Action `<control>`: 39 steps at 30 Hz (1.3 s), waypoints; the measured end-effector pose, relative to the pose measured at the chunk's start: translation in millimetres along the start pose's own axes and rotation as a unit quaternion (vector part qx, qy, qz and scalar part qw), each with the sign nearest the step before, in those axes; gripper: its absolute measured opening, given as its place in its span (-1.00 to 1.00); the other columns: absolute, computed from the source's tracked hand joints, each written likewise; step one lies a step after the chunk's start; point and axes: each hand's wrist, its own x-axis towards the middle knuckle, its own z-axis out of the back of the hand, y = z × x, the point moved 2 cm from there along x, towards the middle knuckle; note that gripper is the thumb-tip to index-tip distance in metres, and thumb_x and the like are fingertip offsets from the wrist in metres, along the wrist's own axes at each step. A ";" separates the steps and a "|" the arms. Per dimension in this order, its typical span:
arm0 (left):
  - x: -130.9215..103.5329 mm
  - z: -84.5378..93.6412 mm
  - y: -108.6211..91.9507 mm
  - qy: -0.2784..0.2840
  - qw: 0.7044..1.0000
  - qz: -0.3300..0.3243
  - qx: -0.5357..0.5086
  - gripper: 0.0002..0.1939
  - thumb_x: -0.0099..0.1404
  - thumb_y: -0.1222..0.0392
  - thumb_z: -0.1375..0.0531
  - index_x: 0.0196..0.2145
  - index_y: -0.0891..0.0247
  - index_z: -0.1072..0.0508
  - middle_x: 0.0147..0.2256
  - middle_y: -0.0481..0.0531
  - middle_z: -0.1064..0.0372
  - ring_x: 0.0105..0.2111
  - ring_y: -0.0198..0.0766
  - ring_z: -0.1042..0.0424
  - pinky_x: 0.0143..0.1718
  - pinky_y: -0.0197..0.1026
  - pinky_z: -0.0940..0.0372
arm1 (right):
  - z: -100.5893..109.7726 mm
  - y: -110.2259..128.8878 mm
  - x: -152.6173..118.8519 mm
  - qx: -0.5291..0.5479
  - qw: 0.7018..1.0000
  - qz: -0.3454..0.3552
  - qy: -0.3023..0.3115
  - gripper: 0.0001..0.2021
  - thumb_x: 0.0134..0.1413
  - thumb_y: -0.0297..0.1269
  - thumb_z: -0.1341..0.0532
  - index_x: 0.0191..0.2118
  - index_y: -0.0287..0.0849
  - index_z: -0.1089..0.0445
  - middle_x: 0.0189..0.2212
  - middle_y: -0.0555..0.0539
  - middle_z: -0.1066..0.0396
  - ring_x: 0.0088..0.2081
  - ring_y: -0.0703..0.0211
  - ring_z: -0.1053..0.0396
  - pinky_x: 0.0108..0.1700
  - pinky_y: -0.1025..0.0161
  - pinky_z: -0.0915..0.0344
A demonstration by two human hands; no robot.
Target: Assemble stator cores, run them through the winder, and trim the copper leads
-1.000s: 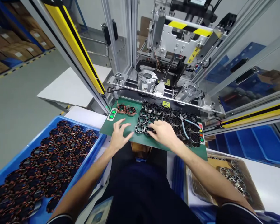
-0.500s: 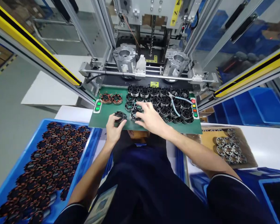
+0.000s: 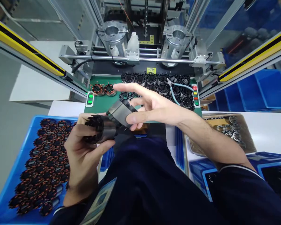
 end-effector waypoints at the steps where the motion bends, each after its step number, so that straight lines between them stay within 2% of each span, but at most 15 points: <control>1: 0.1 -0.6 -1.1 0.006 1.000 -0.005 -0.007 -0.65 0.47 0.00 -0.58 -0.07 0.06 -0.51 0.12 0.06 -0.50 0.20 0.01 -0.59 0.21 0.09 -0.51 | 0.7 -2.0 -0.8 0.010 1.000 0.000 0.004 -0.02 0.32 0.00 -0.61 0.66 0.04 -0.14 -0.05 0.03 -0.61 -0.21 0.15 -0.77 -0.17 0.30 -0.73; 3: 0.3 -2.0 -1.6 0.022 0.999 -0.009 -0.023 -0.65 0.43 0.10 -0.61 -0.05 0.06 -0.53 0.16 0.07 -0.50 0.22 0.02 -0.57 0.23 0.10 -0.48 | 2.7 -6.7 -1.9 0.034 0.999 0.000 0.011 0.01 0.28 -0.02 -0.64 0.65 0.00 -0.15 -0.07 0.02 -0.63 -0.22 0.15 -0.78 -0.18 0.32 -0.73; 7: 1.4 -3.4 -1.2 0.042 0.999 -0.005 -0.022 -0.65 0.43 0.15 -0.61 -0.05 0.07 -0.53 0.21 0.09 -0.50 0.31 0.07 -0.54 0.26 0.13 -0.45 | 6.0 -13.3 -1.5 0.060 0.998 0.007 0.010 0.06 0.29 -0.05 -0.65 0.68 0.03 -0.08 -0.14 0.05 -0.66 -0.28 0.19 -0.76 -0.23 0.39 -0.70; 9: 2.9 -4.5 -0.7 0.050 0.998 -0.001 -0.032 -0.65 0.43 0.15 -0.61 -0.05 0.06 -0.52 0.20 0.09 -0.50 0.32 0.07 -0.53 0.27 0.13 -0.45 | 6.6 -15.5 -0.1 0.072 0.997 0.002 0.000 -0.06 0.32 0.01 -0.63 0.63 0.05 -0.20 -0.14 0.06 -0.67 -0.30 0.20 -0.75 -0.26 0.39 -0.70; 12: 5.8 -7.2 0.2 0.055 0.997 0.001 -0.048 -0.66 0.44 0.15 -0.61 -0.05 0.06 -0.53 0.16 0.09 -0.50 0.31 0.05 -0.54 0.24 0.09 -0.46 | 6.5 -17.8 3.0 0.105 0.994 -0.008 -0.011 -0.28 0.32 0.14 -0.63 0.40 -0.01 -0.43 -0.09 0.02 -0.69 -0.32 0.22 -0.74 -0.28 0.38 -0.72; 15: 7.8 -9.7 1.5 0.053 0.997 -0.004 -0.055 -0.66 0.43 0.12 -0.62 -0.07 0.06 -0.54 0.12 0.09 -0.52 0.27 0.07 -0.55 0.19 0.08 -0.48 | 6.4 -18.7 4.9 0.132 0.991 -0.008 -0.014 -0.33 0.28 0.18 -0.65 0.27 -0.03 -0.48 -0.09 0.01 -0.69 -0.35 0.22 -0.73 -0.30 0.39 -0.72; 21: 7.0 -11.7 8.1 0.053 0.997 0.012 -0.055 -0.68 0.42 0.12 -0.62 -0.09 0.07 -0.56 0.09 0.10 -0.54 0.17 0.03 -0.56 0.15 0.05 -0.48 | 7.0 -19.4 4.2 0.154 0.988 -0.012 0.001 -0.37 0.31 0.17 -0.63 0.25 -0.02 -0.49 -0.13 0.01 -0.70 -0.37 0.21 -0.75 -0.33 0.43 -0.68; 25: 2.5 -12.8 20.9 0.051 0.995 0.033 -0.073 -0.71 0.43 0.24 -0.59 -0.09 0.06 -0.57 0.10 0.06 -0.54 0.24 -0.01 -0.55 0.21 -0.02 -0.46 | 12.1 -19.7 1.8 0.166 0.986 -0.023 0.007 -0.37 0.33 0.14 -0.63 0.28 -0.03 -0.46 -0.08 -0.01 -0.71 -0.33 0.16 -0.79 -0.30 0.38 -0.73; 29: -13.4 -10.1 49.3 0.023 0.986 0.112 -0.119 -0.77 0.49 0.24 -0.52 -0.05 0.02 -0.58 0.14 0.02 -0.58 0.32 -0.04 -0.62 0.24 -0.11 -0.52 | 35.3 -7.8 -5.9 0.133 0.991 -0.028 -0.013 -0.32 0.28 -0.02 -0.66 0.34 -0.04 -0.43 -0.01 -0.03 -0.70 -0.24 0.14 -0.80 -0.16 0.32 -0.77; 31: -27.2 -6.5 69.4 -0.009 0.973 0.182 -0.144 -0.80 0.49 0.14 -0.52 -0.06 0.02 -0.58 0.14 0.00 -0.63 0.27 -0.05 -0.69 0.21 -0.15 -0.57 | 60.4 8.9 -10.9 0.068 0.996 -0.014 -0.056 -0.29 0.23 -0.04 -0.67 0.35 -0.05 -0.41 0.00 -0.03 -0.66 -0.21 0.15 -0.79 -0.15 0.34 -0.75; 33: -43.2 -3.7 90.7 -0.031 0.952 0.264 -0.148 -0.78 0.49 0.01 -0.53 -0.12 0.04 -0.59 0.14 0.02 -0.70 0.23 -0.02 -0.73 0.22 -0.13 -0.62 | 95.5 33.8 -14.4 -0.044 0.991 0.001 -0.125 -0.26 0.21 -0.04 -0.66 0.37 -0.05 -0.39 0.01 -0.03 -0.62 -0.18 0.14 -0.77 -0.12 0.32 -0.73; 35: -57.8 -3.4 108.6 -0.036 0.935 0.326 -0.138 -0.71 0.44 -0.13 -0.54 -0.16 0.06 -0.63 0.11 0.07 -0.76 0.22 0.05 -0.75 0.22 -0.08 -0.67 | 137.5 64.7 -13.9 -0.204 0.957 0.018 -0.207 -0.25 0.24 -0.04 -0.62 0.41 -0.06 -0.36 0.04 -0.07 -0.60 -0.13 0.10 -0.75 -0.06 0.23 -0.72; 36: -63.6 -4.3 115.3 -0.042 0.926 0.349 -0.134 -0.66 0.39 -0.19 -0.56 -0.17 0.06 -0.65 0.09 0.08 -0.78 0.21 0.10 -0.76 0.19 -0.05 -0.70 | 159.4 80.8 -11.7 -0.298 0.921 0.026 -0.249 -0.27 0.28 -0.06 -0.59 0.42 -0.09 -0.36 0.06 -0.10 -0.60 -0.09 0.07 -0.73 0.00 0.16 -0.71; 37: -68.4 -6.1 120.1 -0.048 0.917 0.371 -0.135 -0.62 0.33 -0.23 -0.58 -0.19 0.06 -0.67 0.07 0.09 -0.79 0.21 0.14 -0.77 0.14 -0.03 -0.74 | 180.9 96.1 -7.9 -0.394 0.873 0.030 -0.286 -0.30 0.32 -0.08 -0.56 0.43 -0.13 -0.36 0.09 -0.13 -0.60 -0.03 0.01 -0.71 0.07 0.09 -0.69; 39: -74.6 -11.1 124.3 -0.072 0.896 0.414 -0.146 -0.56 0.22 -0.29 -0.62 -0.22 0.03 -0.66 0.04 0.09 -0.82 0.22 0.24 -0.77 0.05 0.02 -0.78 | 220.5 120.8 3.6 -0.560 0.758 0.025 -0.333 -0.34 0.38 -0.14 -0.51 0.43 -0.21 -0.35 0.14 -0.20 -0.63 0.11 -0.11 -0.66 0.25 -0.05 -0.61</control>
